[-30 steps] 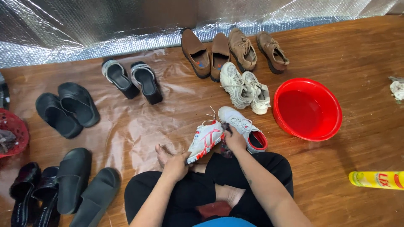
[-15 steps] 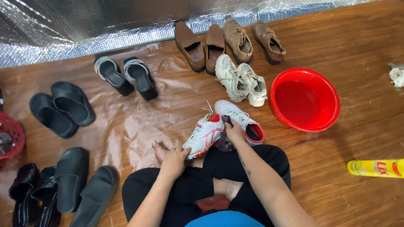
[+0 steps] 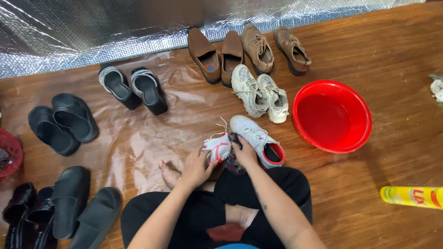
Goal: Cleaning white sneakers using a brush and cloth with water from a basin.
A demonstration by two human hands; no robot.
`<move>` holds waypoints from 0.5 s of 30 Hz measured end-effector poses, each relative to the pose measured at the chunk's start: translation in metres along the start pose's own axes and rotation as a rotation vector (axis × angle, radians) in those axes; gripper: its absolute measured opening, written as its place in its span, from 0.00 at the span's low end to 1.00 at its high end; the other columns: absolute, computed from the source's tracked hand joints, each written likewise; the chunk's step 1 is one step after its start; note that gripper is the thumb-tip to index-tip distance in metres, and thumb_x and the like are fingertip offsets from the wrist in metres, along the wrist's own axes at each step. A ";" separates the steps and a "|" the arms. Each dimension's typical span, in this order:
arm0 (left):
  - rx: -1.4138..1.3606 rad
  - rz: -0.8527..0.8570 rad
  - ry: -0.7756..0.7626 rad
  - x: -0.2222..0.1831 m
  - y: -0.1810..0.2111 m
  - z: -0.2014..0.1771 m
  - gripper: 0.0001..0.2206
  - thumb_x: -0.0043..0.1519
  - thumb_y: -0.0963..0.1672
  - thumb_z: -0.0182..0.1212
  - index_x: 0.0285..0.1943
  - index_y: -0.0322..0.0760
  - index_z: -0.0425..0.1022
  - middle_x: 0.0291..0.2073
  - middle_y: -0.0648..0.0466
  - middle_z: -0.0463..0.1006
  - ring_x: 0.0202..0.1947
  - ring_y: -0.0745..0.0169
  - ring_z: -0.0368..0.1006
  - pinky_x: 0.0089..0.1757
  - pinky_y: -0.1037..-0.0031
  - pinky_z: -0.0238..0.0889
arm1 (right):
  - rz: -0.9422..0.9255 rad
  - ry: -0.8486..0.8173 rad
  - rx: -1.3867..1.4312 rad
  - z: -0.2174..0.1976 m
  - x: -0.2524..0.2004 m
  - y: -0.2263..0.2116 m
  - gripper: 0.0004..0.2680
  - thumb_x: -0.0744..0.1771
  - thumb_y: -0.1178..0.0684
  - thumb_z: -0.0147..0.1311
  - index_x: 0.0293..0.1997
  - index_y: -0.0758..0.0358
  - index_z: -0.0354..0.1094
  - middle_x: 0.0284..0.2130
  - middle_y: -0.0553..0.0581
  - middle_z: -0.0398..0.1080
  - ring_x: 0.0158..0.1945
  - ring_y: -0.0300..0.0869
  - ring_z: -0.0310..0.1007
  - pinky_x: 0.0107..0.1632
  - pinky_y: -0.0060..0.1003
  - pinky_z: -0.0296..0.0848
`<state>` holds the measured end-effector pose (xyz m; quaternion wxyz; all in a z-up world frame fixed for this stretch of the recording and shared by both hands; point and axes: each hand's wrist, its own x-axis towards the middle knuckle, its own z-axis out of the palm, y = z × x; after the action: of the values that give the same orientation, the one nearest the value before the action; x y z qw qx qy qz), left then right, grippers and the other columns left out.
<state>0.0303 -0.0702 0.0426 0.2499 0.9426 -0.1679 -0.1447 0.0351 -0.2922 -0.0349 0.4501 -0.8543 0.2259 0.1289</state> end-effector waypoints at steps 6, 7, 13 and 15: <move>0.216 -0.060 -0.039 0.103 -0.003 0.076 0.31 0.57 0.52 0.66 0.70 0.43 0.66 0.66 0.41 0.67 0.68 0.40 0.62 0.63 0.53 0.57 | -0.064 0.017 0.046 0.004 0.006 -0.004 0.21 0.70 0.43 0.51 0.70 0.62 0.62 0.66 0.69 0.63 0.72 0.57 0.57 0.73 0.50 0.57; 0.250 -0.097 -0.093 0.115 -0.005 0.090 0.33 0.56 0.53 0.65 0.71 0.44 0.64 0.64 0.43 0.69 0.66 0.41 0.64 0.62 0.53 0.57 | -0.040 0.013 0.056 0.007 0.006 0.001 0.21 0.69 0.42 0.52 0.70 0.59 0.62 0.66 0.66 0.64 0.71 0.54 0.59 0.73 0.48 0.58; 0.043 -0.204 -0.101 0.143 0.003 0.105 0.23 0.53 0.50 0.61 0.56 0.39 0.78 0.50 0.44 0.80 0.58 0.39 0.73 0.58 0.56 0.61 | 0.019 0.041 0.201 -0.004 -0.001 -0.017 0.21 0.70 0.43 0.51 0.70 0.59 0.61 0.66 0.66 0.63 0.71 0.52 0.59 0.72 0.46 0.59; 0.097 -0.214 -0.152 0.162 -0.027 0.141 0.20 0.52 0.51 0.62 0.52 0.43 0.81 0.48 0.46 0.82 0.57 0.41 0.75 0.56 0.55 0.64 | -0.100 0.243 0.254 0.009 0.007 0.001 0.19 0.68 0.46 0.56 0.65 0.63 0.66 0.60 0.70 0.68 0.67 0.56 0.64 0.68 0.48 0.63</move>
<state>0.1326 -0.1707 -0.1193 0.1734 0.9524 -0.0915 -0.2333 0.0407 -0.2876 -0.0436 0.5294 -0.8101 0.2504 -0.0275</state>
